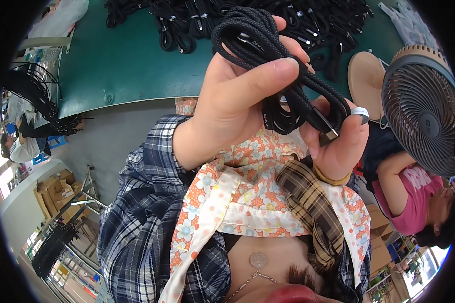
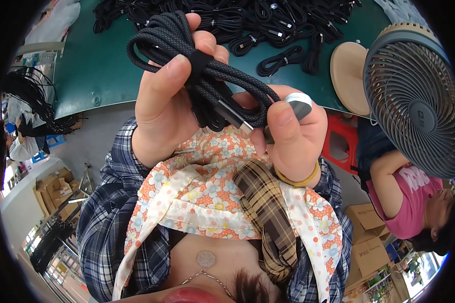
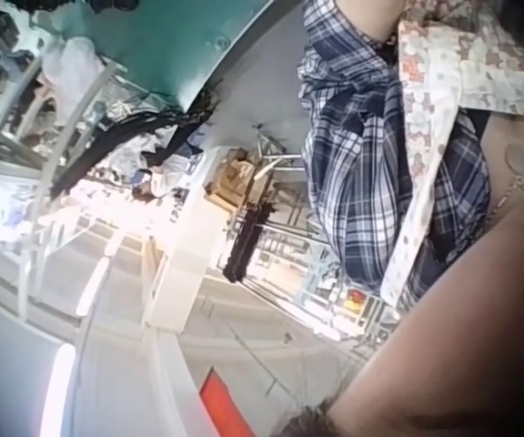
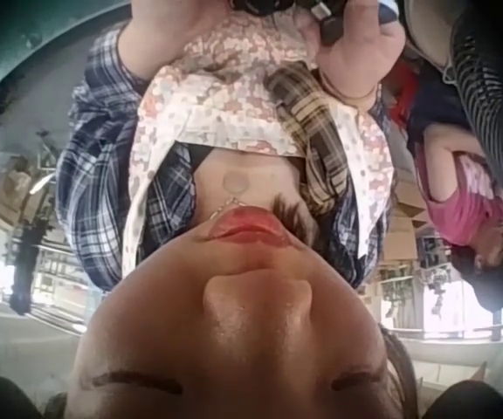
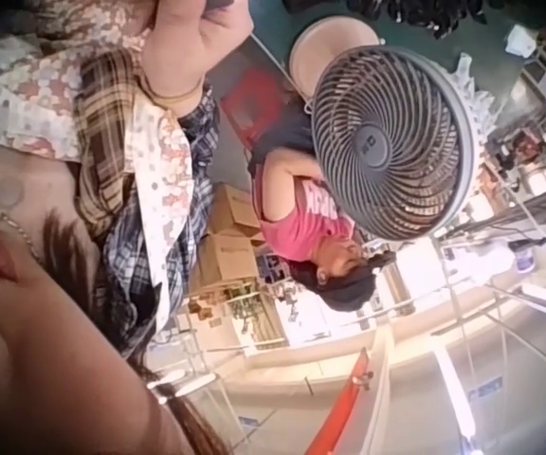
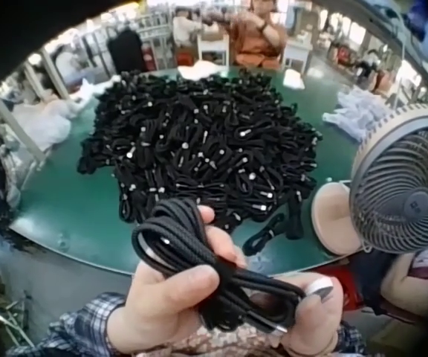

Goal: The person picks up a fan and sets it aside, then picks up a bundled cable and touches the connectors with a small white object. They then pick up a second bundled cable and hold both together while touching the connectors with the white object.

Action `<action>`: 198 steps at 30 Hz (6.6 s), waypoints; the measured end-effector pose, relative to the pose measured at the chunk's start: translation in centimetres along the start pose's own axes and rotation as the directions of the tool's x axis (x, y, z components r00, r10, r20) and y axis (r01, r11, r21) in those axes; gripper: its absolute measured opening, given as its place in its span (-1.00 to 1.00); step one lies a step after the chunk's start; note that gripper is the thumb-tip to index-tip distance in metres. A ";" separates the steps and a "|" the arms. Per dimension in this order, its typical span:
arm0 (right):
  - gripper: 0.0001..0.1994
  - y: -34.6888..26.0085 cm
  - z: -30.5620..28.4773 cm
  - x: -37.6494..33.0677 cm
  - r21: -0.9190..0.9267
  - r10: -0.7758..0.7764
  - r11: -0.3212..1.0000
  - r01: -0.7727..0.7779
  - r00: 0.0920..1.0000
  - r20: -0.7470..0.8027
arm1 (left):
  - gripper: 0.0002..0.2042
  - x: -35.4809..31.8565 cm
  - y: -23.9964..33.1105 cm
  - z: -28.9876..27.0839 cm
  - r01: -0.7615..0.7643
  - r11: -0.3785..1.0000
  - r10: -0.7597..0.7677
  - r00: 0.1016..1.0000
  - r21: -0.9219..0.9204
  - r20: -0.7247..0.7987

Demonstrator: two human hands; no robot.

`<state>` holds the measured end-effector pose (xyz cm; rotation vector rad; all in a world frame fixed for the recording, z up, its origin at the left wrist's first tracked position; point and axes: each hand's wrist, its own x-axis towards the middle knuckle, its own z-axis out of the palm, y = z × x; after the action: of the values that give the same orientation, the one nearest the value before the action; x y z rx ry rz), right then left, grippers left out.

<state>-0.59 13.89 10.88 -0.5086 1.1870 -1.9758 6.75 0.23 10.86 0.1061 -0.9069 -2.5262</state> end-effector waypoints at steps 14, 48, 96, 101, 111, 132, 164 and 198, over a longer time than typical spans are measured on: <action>-0.60 0.4 -0.4 0.2 0.197 0.108 0.973 -0.123 0.990 0.086 | -0.53 -0.4 0.0 -0.4 -0.097 0.986 0.085 0.992 0.134 0.092; -0.67 -0.2 1.1 0.5 -0.106 -0.111 0.989 0.107 0.993 -0.038 | -0.43 -1.0 0.8 -0.2 -0.525 0.641 0.378 0.851 0.561 0.364; -0.41 0.9 -1.1 1.4 -0.397 -0.433 0.730 0.556 0.826 0.361 | -0.52 0.0 0.1 -1.1 -0.244 0.969 0.197 0.860 0.040 0.471; -0.43 1.0 -0.8 1.4 -0.338 -0.462 0.732 0.592 0.795 0.393 | -0.55 -0.3 0.4 -0.9 -0.254 0.965 0.196 0.850 0.056 0.489; -0.58 0.2 -1.0 2.2 -0.462 -0.195 0.837 0.293 0.949 0.248 | -0.63 0.1 0.0 -1.7 0.004 1.000 -0.005 0.982 0.004 0.189; -0.91 7.3 -9.3 4.0 -0.493 -0.047 0.867 -0.076 0.971 -0.233 | -0.42 16.6 2.8 -8.5 0.047 0.044 0.121 0.991 0.998 -0.052; -0.92 9.1 -7.7 2.4 -0.580 -0.135 0.815 -0.005 0.971 -0.199 | -0.62 14.6 5.8 -9.7 -0.093 -0.004 0.637 0.767 0.996 0.074; -0.50 3.5 -1.2 1.0 -0.358 -0.554 0.570 0.739 0.668 0.496 | -0.38 -1.3 0.9 0.8 0.022 0.971 0.049 0.957 -0.240 0.286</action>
<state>-0.60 12.79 7.18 -1.7511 1.4528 -1.9693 8.12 0.61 11.92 -0.3553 -0.6910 -2.6590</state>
